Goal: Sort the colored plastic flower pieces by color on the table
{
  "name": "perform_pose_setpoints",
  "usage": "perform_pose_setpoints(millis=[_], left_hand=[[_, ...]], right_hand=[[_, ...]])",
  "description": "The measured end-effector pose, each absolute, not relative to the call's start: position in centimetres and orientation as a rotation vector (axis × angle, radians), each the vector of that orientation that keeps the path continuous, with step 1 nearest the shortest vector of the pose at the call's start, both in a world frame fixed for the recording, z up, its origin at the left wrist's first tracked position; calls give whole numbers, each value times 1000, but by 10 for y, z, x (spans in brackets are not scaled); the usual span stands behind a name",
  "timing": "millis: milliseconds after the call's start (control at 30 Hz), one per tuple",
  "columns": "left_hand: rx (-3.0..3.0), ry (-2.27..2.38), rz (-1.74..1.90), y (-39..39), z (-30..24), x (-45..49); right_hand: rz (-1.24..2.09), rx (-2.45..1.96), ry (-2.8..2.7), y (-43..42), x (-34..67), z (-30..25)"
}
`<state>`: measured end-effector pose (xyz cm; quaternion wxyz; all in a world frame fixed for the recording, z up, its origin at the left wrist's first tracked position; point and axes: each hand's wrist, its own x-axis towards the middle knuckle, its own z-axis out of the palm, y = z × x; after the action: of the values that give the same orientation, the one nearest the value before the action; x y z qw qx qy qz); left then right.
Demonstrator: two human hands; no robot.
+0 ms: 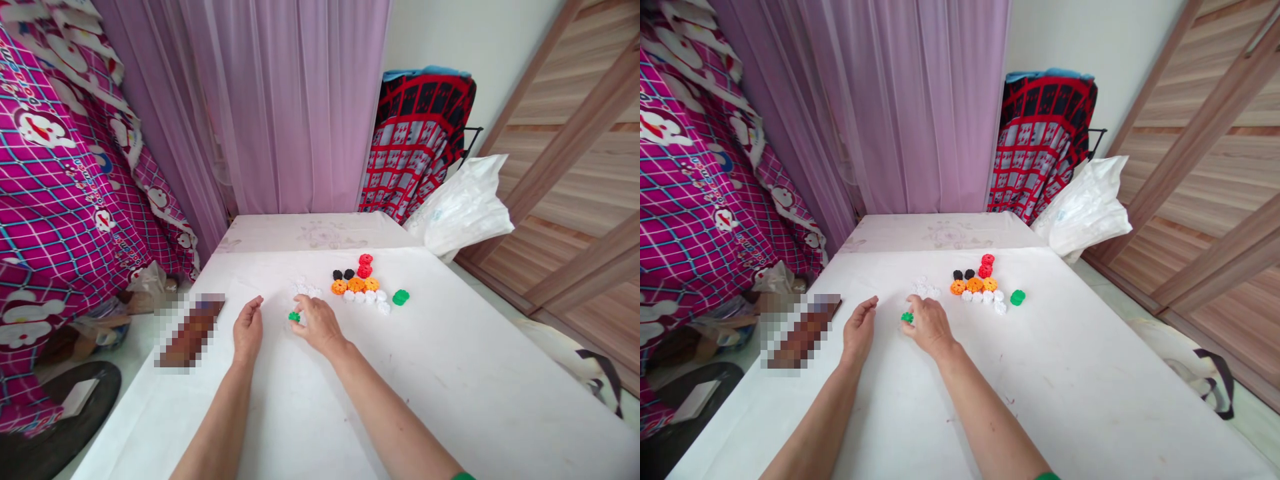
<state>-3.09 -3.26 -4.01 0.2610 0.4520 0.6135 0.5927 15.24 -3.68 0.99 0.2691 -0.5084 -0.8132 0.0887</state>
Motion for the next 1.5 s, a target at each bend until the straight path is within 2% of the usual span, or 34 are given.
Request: perform_pose_setpoints(millis=[233,400,1500], left_hand=[[1284,1714,1527,-34,-37,-29],[1334,1774,1440,-33,-36,-29],[1373,1781,1431,-33,-38,-31]], right_hand=[[-8,-1764,-1680,-12,318,29],[-131,-1967,-1660,-10,387,34],[-145,-2119,-1780,-37,379,0]])
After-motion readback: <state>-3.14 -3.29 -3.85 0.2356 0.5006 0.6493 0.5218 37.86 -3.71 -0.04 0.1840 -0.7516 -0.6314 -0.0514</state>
